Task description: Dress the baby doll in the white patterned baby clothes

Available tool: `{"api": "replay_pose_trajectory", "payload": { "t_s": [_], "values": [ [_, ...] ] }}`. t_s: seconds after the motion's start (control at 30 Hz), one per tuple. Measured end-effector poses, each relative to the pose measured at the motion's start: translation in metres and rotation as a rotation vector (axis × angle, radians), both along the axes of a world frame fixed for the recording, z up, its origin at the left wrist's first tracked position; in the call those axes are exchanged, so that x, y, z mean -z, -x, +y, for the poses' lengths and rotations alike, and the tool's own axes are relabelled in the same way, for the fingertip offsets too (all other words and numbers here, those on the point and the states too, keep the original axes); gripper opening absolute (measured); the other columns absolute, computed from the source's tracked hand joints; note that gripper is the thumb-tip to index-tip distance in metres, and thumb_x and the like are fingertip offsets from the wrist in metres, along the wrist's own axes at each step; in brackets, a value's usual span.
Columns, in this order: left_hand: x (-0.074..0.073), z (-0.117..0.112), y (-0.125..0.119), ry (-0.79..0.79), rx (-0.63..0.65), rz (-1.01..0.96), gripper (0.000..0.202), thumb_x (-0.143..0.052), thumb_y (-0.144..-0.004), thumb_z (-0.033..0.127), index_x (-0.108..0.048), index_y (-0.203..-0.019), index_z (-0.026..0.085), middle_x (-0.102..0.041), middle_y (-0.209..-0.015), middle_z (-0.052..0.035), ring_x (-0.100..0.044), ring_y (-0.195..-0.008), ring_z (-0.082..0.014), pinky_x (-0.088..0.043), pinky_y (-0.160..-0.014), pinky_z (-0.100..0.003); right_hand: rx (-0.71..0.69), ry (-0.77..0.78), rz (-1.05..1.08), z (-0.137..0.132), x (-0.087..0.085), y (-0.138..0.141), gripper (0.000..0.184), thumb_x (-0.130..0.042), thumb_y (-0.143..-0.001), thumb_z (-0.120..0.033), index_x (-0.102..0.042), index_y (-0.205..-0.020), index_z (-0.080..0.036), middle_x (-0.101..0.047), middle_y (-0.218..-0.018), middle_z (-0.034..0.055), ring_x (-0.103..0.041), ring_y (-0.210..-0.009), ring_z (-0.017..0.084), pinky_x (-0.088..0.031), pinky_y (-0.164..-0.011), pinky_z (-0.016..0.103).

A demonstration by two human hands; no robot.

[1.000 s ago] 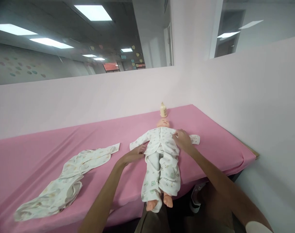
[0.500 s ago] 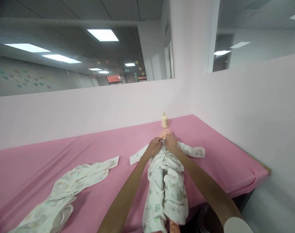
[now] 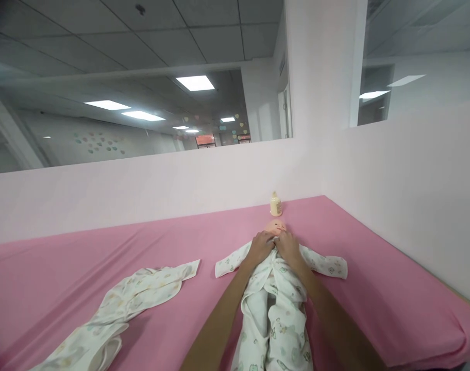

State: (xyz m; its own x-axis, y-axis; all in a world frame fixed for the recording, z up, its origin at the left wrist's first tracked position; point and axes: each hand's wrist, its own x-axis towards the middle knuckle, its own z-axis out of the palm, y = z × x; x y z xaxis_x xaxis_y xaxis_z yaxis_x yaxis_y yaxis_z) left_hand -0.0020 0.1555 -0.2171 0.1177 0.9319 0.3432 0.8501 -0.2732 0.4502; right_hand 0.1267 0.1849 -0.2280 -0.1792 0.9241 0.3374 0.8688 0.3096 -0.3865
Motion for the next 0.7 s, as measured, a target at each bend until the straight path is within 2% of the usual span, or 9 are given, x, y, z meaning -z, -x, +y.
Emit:
{"api": "replay_pose_trajectory", "payload": {
  "t_s": [0.1, 0.2, 0.37, 0.47, 0.7],
  "values": [
    [0.002, 0.002, 0.002, -0.019, 0.015, -0.027, 0.033, -0.050, -0.081, 0.022, -0.069, -0.108, 0.023, -0.065, -0.115, -0.0062, -0.053, -0.110, -0.0246, -0.038, -0.100, -0.040, 0.018, -0.010, 0.134, 0.000, 0.007, -0.001, 0.026, -0.038, -0.087, -0.025, -0.062, -0.086, -0.017, -0.069, -0.084, 0.0097, -0.064, -0.077, 0.022, -0.040, -0.064, 0.029],
    [0.003, 0.002, 0.004, -0.047, 0.047, -0.051, 0.030, -0.052, -0.079, 0.019, -0.070, -0.103, 0.024, -0.067, -0.112, -0.0043, -0.055, -0.106, -0.0219, -0.039, -0.099, -0.037, -0.051, -0.031, 0.270, 0.001, 0.013, -0.002, 0.024, -0.036, -0.086, -0.028, -0.057, -0.079, -0.020, -0.066, -0.074, 0.0025, -0.060, -0.069, 0.019, -0.040, -0.061, 0.027],
    [0.006, -0.003, 0.005, -0.117, 0.032, -0.086, 0.023, -0.048, -0.083, 0.018, -0.069, -0.092, 0.020, -0.068, -0.103, -0.0058, -0.056, -0.100, -0.0210, -0.040, -0.093, -0.036, -0.200, -0.064, 0.508, 0.000, 0.019, -0.002, 0.020, -0.039, -0.083, -0.031, -0.051, -0.071, -0.022, -0.061, -0.069, 0.0008, -0.056, -0.064, 0.019, -0.039, -0.060, 0.028],
    [0.009, -0.006, 0.004, -0.148, 0.013, -0.116, 0.021, -0.048, -0.082, 0.017, -0.068, -0.088, 0.020, -0.068, -0.098, -0.0049, -0.056, -0.097, -0.0204, -0.040, -0.091, -0.035, -0.157, -0.054, 0.515, -0.002, 0.020, -0.003, 0.021, -0.038, -0.084, -0.031, -0.051, -0.071, -0.022, -0.062, -0.070, 0.0014, -0.056, -0.066, 0.019, -0.038, -0.062, 0.028],
    [0.014, -0.008, 0.008, -0.173, -0.076, -0.217, 0.016, -0.048, -0.082, 0.019, -0.063, -0.082, 0.018, -0.067, -0.092, -0.0059, -0.055, -0.091, -0.0211, -0.042, -0.084, -0.034, 0.076, -0.110, 0.479, -0.016, 0.010, -0.005, 0.023, -0.035, -0.088, -0.032, -0.054, -0.082, -0.020, -0.065, -0.084, 0.0065, -0.058, -0.076, 0.021, -0.036, -0.064, 0.029]
  ]
}}
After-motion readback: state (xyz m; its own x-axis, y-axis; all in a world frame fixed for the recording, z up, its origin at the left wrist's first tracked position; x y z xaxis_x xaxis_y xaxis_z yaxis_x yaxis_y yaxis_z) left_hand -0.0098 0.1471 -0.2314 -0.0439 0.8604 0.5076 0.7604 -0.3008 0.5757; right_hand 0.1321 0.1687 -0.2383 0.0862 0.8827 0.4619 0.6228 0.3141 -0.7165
